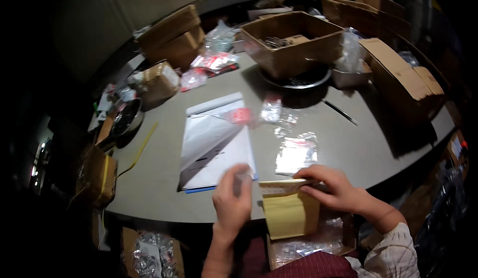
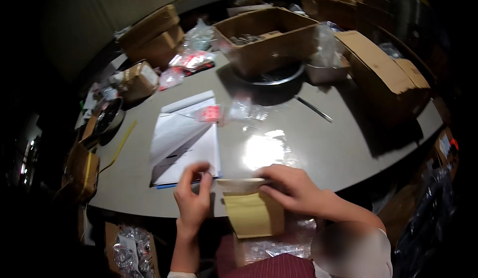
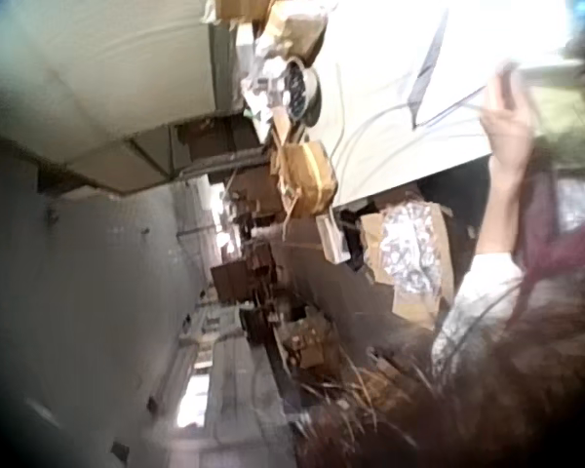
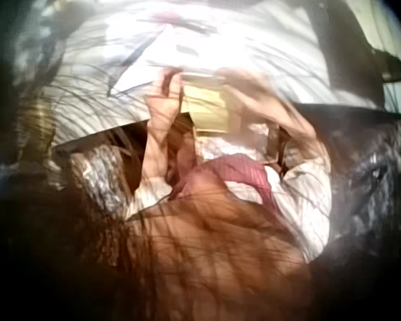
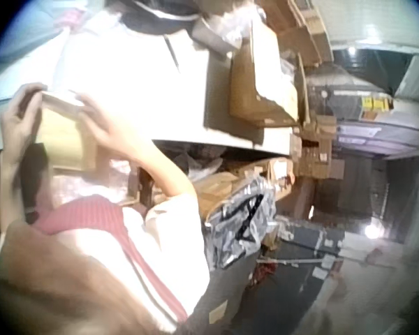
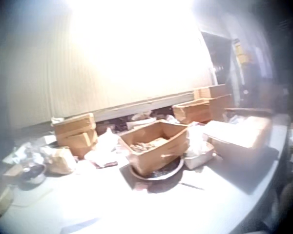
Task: The person sits on the floor at a cluttered table and repeatedly picks up small, clear plastic bags containing metallic components. They place each bag into a yellow paper envelope, seal it, and then write on a notepad. The process is repeated for multiple items throughout the clip.
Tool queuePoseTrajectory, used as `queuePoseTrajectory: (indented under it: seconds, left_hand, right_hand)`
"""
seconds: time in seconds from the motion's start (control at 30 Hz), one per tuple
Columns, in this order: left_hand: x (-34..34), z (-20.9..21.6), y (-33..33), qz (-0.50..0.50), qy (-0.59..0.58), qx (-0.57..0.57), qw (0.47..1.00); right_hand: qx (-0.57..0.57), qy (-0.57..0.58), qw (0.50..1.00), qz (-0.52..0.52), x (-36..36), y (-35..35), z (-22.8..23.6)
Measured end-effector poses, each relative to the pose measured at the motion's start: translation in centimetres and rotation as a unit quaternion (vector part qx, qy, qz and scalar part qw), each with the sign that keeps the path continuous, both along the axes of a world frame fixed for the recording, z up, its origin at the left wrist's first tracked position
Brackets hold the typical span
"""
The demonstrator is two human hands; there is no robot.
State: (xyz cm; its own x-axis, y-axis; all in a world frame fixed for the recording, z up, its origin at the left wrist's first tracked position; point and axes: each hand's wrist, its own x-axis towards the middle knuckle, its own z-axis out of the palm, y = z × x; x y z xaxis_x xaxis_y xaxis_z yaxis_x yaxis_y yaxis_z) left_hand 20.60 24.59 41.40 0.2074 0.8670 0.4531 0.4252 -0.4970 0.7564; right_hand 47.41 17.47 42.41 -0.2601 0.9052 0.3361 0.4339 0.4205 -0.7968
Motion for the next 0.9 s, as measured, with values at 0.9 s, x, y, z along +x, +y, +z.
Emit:
queuePoseTrajectory:
  seconds: [0.9]
  left_hand:
    - [-1.2,-1.8,3.0,-0.172,-0.074,-0.272,0.944]
  right_hand:
    - [-0.125,0.138,0.983,0.004,-2.1,4.5,-1.1]
